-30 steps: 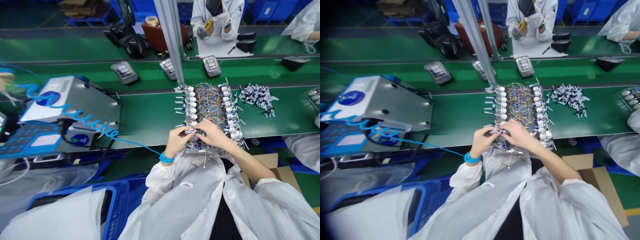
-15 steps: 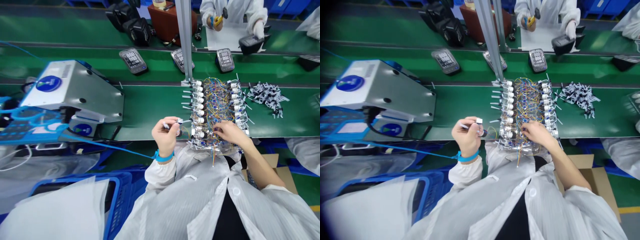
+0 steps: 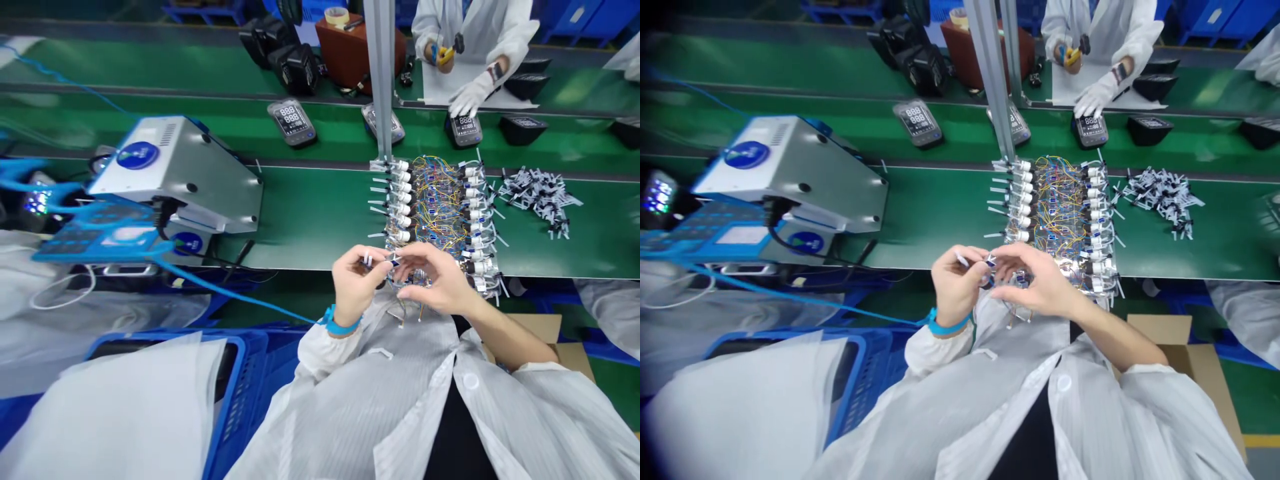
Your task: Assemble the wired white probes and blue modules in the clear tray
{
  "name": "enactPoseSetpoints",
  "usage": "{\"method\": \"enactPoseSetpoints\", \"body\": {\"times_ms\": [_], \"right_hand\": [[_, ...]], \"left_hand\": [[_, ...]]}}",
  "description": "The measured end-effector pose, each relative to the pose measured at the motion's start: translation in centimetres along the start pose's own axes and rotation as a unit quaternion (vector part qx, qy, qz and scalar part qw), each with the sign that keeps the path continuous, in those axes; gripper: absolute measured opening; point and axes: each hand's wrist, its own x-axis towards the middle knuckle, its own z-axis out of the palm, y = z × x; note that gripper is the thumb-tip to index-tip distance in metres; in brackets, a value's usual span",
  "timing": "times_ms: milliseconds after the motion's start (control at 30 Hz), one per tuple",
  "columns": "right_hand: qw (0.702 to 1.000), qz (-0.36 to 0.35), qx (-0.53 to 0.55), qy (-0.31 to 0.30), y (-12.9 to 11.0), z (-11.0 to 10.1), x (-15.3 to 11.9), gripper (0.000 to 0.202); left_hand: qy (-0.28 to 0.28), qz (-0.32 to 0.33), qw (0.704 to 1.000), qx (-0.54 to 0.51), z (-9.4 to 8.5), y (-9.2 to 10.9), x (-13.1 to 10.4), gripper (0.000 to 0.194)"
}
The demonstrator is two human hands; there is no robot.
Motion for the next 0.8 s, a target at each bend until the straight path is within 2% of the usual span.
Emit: {"method": "enactPoseSetpoints", "body": {"times_ms": [67,133,233,333,467,567,667,800], "right_hand": [[0.994,0.039,0.077,0.071,0.5,1.4,-0.4,0.037],[0.985,0.066,0.094,0.125,1.4,1.8,-0.9,0.032],[0.981,0.055,0.083,0.165,2.2,1.2,-2.1,0.030],[0.969,0.058,0.144,0.190,2.0,0.2,-3.8,0.023],[0.960,0.087,0.218,0.154,1.1,-0.7,-5.9,0.017],[0.971,0.101,0.194,0.093,0.5,-0.9,-6.8,0.017],[0.977,0.110,0.165,0.074,0.3,-0.7,-7.3,0.024],[0.986,0.095,0.122,0.064,0.4,-0.5,-7.4,0.014]], "left_hand": [[-0.017,-0.016,1.000,0.007,1.3,0.2,-0.5,0.037],[-0.049,-0.043,0.998,0.011,1.8,-0.1,-0.8,0.040],[-0.124,-0.075,0.988,-0.043,1.4,-1.0,-1.4,0.048],[-0.168,-0.108,0.975,-0.100,0.8,-1.6,-2.1,0.050],[-0.180,-0.118,0.976,-0.044,0.6,-1.0,-3.1,0.039],[-0.190,-0.117,0.975,-0.007,0.5,-0.6,-3.8,0.035],[-0.197,-0.122,0.973,0.000,0.3,-0.8,-4.5,0.030],[-0.221,-0.039,0.974,0.019,0.1,-1.2,-4.8,0.014]]}}
